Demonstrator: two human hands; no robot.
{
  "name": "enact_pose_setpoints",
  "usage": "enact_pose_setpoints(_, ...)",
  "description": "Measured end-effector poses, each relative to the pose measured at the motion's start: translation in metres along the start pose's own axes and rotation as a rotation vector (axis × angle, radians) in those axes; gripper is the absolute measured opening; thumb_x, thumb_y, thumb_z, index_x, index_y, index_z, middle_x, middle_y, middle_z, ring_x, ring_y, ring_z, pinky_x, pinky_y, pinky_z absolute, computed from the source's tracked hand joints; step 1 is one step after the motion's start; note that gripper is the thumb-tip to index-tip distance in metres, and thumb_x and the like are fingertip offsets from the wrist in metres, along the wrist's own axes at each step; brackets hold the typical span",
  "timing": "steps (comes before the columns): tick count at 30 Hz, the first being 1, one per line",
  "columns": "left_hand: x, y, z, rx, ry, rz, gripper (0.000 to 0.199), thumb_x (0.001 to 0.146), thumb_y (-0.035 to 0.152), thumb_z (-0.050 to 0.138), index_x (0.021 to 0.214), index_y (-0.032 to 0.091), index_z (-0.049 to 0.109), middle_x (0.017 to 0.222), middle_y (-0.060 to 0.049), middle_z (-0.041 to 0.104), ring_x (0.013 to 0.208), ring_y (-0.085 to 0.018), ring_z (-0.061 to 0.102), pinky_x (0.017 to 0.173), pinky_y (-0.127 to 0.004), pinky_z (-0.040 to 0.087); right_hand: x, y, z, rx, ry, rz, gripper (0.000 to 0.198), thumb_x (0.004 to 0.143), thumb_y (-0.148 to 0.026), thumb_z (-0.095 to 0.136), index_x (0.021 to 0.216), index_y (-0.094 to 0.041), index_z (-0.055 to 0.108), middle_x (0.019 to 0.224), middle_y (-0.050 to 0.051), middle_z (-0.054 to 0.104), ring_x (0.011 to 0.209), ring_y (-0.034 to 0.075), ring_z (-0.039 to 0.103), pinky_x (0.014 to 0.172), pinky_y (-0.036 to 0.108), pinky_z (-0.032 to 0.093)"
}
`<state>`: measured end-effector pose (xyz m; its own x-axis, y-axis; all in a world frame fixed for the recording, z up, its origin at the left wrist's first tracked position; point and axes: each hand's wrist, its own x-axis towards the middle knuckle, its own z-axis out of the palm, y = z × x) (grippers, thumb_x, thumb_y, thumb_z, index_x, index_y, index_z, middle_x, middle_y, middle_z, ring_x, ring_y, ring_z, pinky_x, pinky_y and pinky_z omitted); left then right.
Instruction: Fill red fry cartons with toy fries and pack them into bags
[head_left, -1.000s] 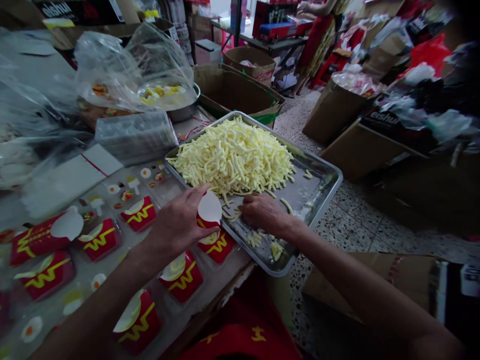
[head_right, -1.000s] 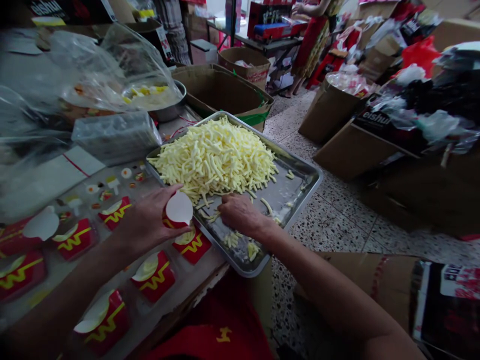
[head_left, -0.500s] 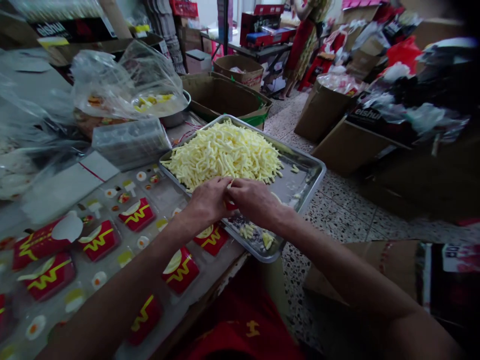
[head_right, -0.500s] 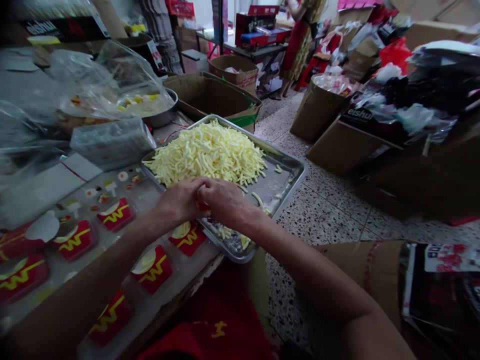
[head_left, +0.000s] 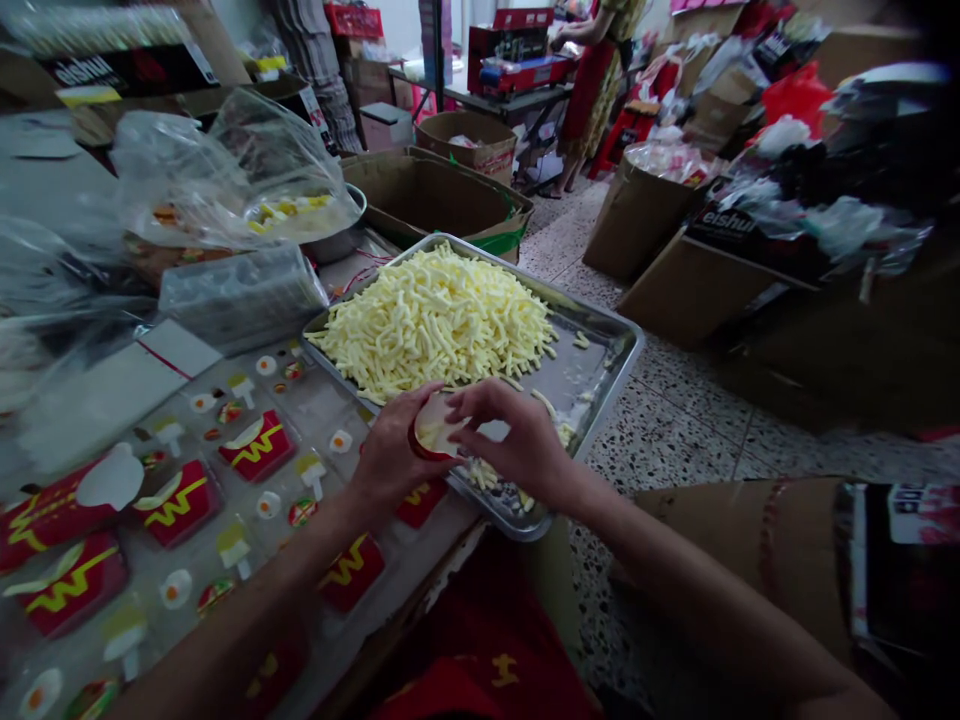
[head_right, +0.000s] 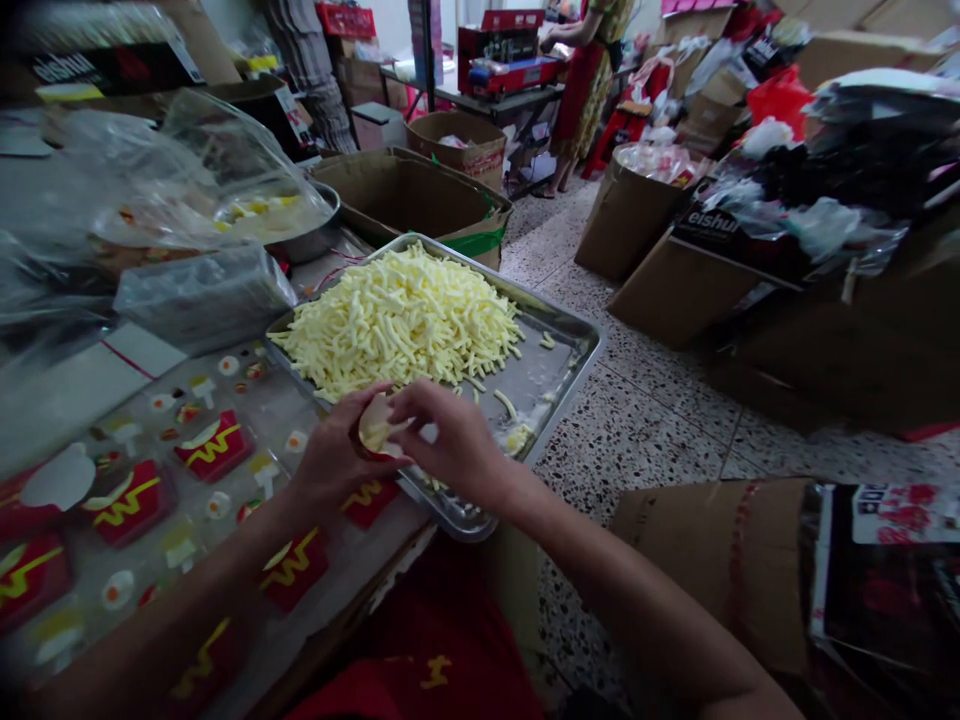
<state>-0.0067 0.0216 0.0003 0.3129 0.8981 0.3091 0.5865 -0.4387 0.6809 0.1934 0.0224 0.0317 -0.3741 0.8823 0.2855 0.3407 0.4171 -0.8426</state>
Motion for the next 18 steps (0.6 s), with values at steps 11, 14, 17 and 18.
enact_pose_setpoints(11, 0.014, -0.011, -0.033, 0.028, 0.105, -0.132, 0.089, 0.068, 0.053, 0.084, 0.144, 0.023, 0.047, 0.142, -0.008, 0.059, 0.126, -0.027, 0.059, 0.111, -0.039, 0.046, 0.048, 0.063, -0.047, -0.677, -0.516, -0.009, 0.022, 0.085, -0.011, 0.063, 0.097, -0.025, 0.075, 0.107, 0.005, 0.069, 0.100, 0.020, 0.060, 0.089, 0.032, 0.042)
enact_pose_setpoints(14, 0.008, -0.012, -0.044, 0.076, 0.085, -0.159, 0.088, 0.070, 0.056, 0.082, 0.144, 0.023, 0.048, 0.140, -0.008, 0.060, 0.120, -0.028, 0.062, 0.107, -0.040, 0.049, 0.044, 0.064, -0.074, -0.444, -0.638, 0.068, 0.025, 0.079, -0.010, 0.070, 0.097, -0.026, 0.078, 0.103, 0.002, 0.071, 0.087, 0.015, 0.061, 0.079, 0.027, 0.044)
enact_pose_setpoints(17, 0.007, -0.012, -0.049, 0.100, 0.078, -0.132, 0.088, 0.069, 0.056, 0.082, 0.144, 0.024, 0.048, 0.138, -0.007, 0.061, 0.117, -0.028, 0.063, 0.105, -0.040, 0.050, 0.035, 0.068, -0.089, -0.443, -0.254, 0.150, 0.019, 0.082, -0.013, 0.069, 0.096, -0.022, 0.078, 0.099, 0.004, 0.071, 0.079, 0.014, 0.060, 0.073, 0.026, 0.044)
enact_pose_setpoints(18, 0.009, -0.012, -0.049, 0.113, 0.088, -0.125, 0.088, 0.069, 0.055, 0.083, 0.144, 0.025, 0.048, 0.137, -0.007, 0.061, 0.118, -0.028, 0.063, 0.105, -0.040, 0.050, 0.032, 0.069, -0.090, -0.479, -0.128, 0.179, 0.016, 0.083, -0.014, 0.067, 0.093, -0.020, 0.078, 0.094, 0.004, 0.072, 0.076, 0.013, 0.060, 0.072, 0.026, 0.044)
